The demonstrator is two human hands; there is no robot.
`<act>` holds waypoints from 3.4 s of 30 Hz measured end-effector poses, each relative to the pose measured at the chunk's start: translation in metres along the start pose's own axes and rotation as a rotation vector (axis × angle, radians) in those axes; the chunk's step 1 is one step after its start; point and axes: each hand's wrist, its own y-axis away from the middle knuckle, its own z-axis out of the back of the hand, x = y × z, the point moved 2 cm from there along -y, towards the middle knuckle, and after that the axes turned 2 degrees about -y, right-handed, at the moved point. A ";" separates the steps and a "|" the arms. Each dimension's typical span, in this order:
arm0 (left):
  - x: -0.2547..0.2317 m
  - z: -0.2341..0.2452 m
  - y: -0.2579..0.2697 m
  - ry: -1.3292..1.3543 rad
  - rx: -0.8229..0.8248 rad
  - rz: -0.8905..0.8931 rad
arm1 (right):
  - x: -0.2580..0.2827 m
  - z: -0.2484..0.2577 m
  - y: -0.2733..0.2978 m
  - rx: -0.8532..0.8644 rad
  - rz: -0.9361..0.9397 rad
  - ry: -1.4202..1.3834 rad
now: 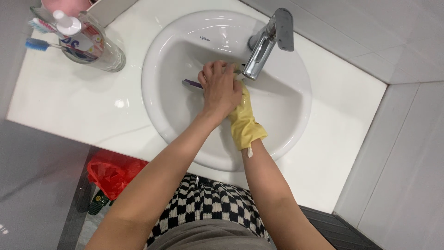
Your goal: Cleaning a bathroom sink and faucet using a cloth, sponge, and brush
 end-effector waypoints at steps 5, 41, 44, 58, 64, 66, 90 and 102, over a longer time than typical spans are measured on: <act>-0.011 0.009 -0.006 -0.019 -0.052 -0.129 | -0.008 0.002 0.011 -0.100 0.001 -0.134; -0.081 0.038 -0.017 0.435 0.036 0.224 | 0.054 -0.074 0.067 -0.781 0.242 -0.100; -0.064 0.040 0.001 0.458 -0.126 0.002 | 0.062 -0.082 0.065 -1.000 0.226 -0.183; 0.041 0.027 0.082 0.531 0.097 0.407 | 0.116 -0.107 0.076 -0.834 0.063 0.767; 0.063 0.015 0.082 0.407 0.072 0.364 | 0.180 -0.055 0.025 -0.570 0.587 0.863; 0.060 0.012 0.076 0.385 0.037 0.315 | 0.197 -0.060 0.001 -0.390 0.640 0.948; 0.049 -0.014 0.050 0.391 0.186 0.237 | 0.081 -0.084 0.038 -0.763 0.267 1.280; 0.068 0.040 0.063 0.454 -0.088 0.372 | 0.060 -0.150 -0.125 -0.751 0.779 1.465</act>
